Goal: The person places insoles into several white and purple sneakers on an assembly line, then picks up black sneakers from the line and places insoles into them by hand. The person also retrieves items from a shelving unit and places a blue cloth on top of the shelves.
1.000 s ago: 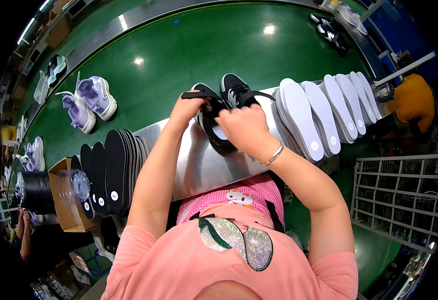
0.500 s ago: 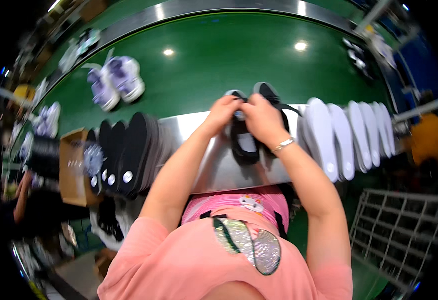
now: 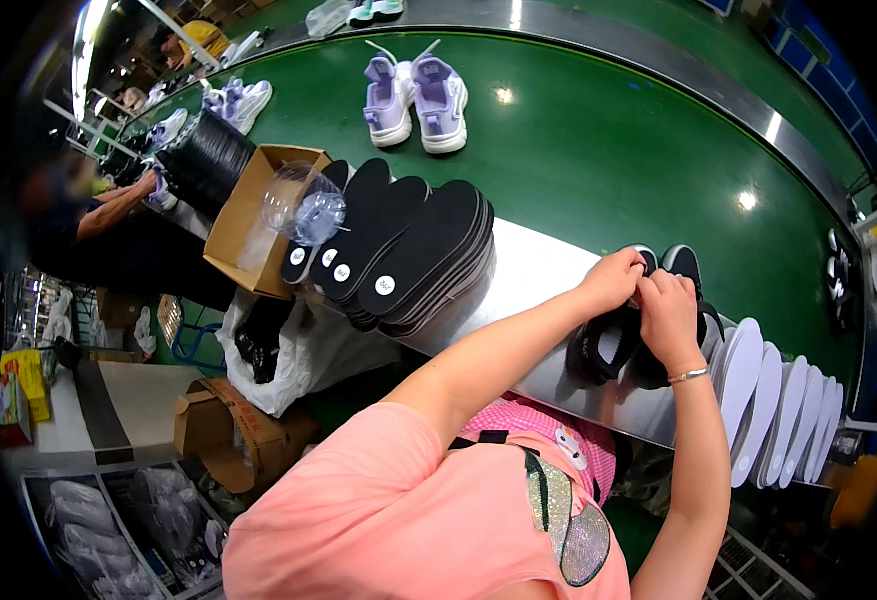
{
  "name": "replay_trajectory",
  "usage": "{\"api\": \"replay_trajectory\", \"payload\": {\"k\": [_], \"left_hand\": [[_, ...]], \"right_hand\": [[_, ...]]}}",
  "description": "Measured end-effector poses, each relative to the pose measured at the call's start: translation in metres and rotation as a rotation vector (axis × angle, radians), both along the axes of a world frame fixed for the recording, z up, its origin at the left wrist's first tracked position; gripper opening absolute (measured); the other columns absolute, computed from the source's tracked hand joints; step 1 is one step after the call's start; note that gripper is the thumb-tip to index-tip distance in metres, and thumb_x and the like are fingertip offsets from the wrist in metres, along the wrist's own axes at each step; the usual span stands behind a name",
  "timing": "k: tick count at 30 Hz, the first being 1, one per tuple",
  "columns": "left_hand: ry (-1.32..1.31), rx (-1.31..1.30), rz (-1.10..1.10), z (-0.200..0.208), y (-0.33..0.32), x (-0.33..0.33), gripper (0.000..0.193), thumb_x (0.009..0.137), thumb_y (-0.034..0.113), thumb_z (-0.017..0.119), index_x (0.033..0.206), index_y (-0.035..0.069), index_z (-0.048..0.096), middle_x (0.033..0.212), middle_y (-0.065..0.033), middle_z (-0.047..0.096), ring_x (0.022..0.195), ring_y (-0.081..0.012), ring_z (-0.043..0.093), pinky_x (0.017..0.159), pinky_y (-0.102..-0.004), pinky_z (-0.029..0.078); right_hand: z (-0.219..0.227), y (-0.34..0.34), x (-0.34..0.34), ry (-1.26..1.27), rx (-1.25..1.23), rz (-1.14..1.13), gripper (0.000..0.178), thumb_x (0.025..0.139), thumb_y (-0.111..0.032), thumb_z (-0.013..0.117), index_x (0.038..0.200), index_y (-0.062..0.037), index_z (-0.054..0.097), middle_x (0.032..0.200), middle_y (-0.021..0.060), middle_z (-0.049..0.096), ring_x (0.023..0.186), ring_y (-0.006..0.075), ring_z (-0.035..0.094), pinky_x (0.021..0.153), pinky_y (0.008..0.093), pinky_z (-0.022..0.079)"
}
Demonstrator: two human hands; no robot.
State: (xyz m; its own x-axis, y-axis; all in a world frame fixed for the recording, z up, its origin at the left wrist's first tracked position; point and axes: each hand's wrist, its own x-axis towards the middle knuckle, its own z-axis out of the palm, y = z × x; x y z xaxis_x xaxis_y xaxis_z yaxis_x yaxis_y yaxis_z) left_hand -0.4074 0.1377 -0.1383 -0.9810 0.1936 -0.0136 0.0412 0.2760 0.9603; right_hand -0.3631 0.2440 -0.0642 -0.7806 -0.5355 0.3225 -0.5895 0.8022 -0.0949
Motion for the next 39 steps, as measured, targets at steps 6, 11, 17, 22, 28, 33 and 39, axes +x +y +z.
{"api": "replay_trajectory", "payload": {"k": [6, 11, 17, 22, 28, 33, 39], "left_hand": [[0.169, -0.106, 0.145, 0.03, -0.022, 0.002, 0.018, 0.08, 0.02, 0.043, 0.086, 0.005, 0.052, 0.079, -0.0174, 0.057, 0.076, -0.0331, 0.054, 0.065, -0.0414, 0.041], [0.667, -0.128, 0.291, 0.061, -0.031, 0.03, 0.021, 0.074, 0.021, 0.052, 0.087, 0.005, 0.052, 0.078, -0.0098, 0.055, 0.078, -0.0279, 0.05, 0.071, -0.0375, 0.037], [0.054, 0.313, -0.238, 0.094, -0.073, 0.082, 0.015, 0.076, 0.012, 0.052, 0.086, -0.001, 0.052, 0.072, -0.008, 0.056, 0.067, -0.0153, 0.054, 0.063, -0.0266, 0.043], [0.587, -0.296, 0.274, 0.127, -0.172, 0.07, 0.009, 0.076, 0.006, 0.051, 0.08, 0.003, 0.058, 0.076, -0.0099, 0.058, 0.07, -0.0242, 0.056, 0.064, -0.0302, 0.044], [0.469, -1.212, 0.945, 0.155, -0.344, 0.05, 0.015, 0.075, 0.016, 0.053, 0.085, 0.006, 0.057, 0.081, -0.0101, 0.057, 0.082, -0.025, 0.052, 0.072, -0.0336, 0.039], [0.654, -0.82, 0.72, 0.129, -0.321, 0.075, 0.022, 0.071, 0.017, 0.059, 0.087, 0.003, 0.055, 0.081, -0.0105, 0.058, 0.073, -0.0254, 0.055, 0.066, -0.0333, 0.042], [0.192, -1.114, 0.403, 0.09, -0.284, 0.098, 0.046, 0.065, 0.029, 0.064, 0.101, 0.004, 0.052, 0.088, -0.0134, 0.057, 0.083, -0.0281, 0.054, 0.074, -0.0362, 0.043]], "right_hand": [[0.012, 0.005, 0.021, -0.35, -0.783, -0.093, 0.006, 0.076, -0.003, 0.049, 0.073, -0.0021, 0.043, 0.069, 0.0025, 0.041, 0.062, 0.0137, 0.04, 0.059, 0.0231, 0.033], [0.005, 0.008, 0.031, -0.399, -0.907, -0.255, 0.01, 0.08, -0.007, 0.048, 0.075, -0.0015, 0.043, 0.071, 0.0, 0.037, 0.062, 0.0082, 0.036, 0.055, 0.019, 0.031], [0.02, -0.028, 0.058, -0.413, -0.931, -0.063, 0.008, 0.08, -0.007, 0.048, 0.076, -0.0006, 0.044, 0.073, 0.0044, 0.041, 0.066, 0.0136, 0.041, 0.059, 0.0227, 0.034], [0.02, -0.037, 0.072, -0.42, -0.873, -0.027, 0.016, 0.076, -0.01, 0.053, 0.09, -0.0014, 0.051, 0.086, 0.007, 0.05, 0.077, 0.0178, 0.049, 0.068, 0.0258, 0.037], [-0.004, -0.036, 0.086, -0.244, -0.375, -0.052, 0.032, 0.068, -0.014, 0.059, 0.098, -0.0048, 0.048, 0.095, 0.0099, 0.051, 0.09, 0.0257, 0.046, 0.08, 0.0344, 0.031], [-0.014, -0.027, 0.089, -0.284, -0.354, -0.107, 0.035, 0.069, -0.013, 0.057, 0.101, -0.0041, 0.046, 0.097, 0.0115, 0.05, 0.09, 0.0275, 0.047, 0.079, 0.0347, 0.032], [-0.02, -0.026, 0.082, -0.453, -0.413, -0.129, 0.034, 0.07, -0.011, 0.056, 0.1, -0.003, 0.045, 0.094, 0.0119, 0.05, 0.088, 0.0276, 0.048, 0.076, 0.0341, 0.033]]}}
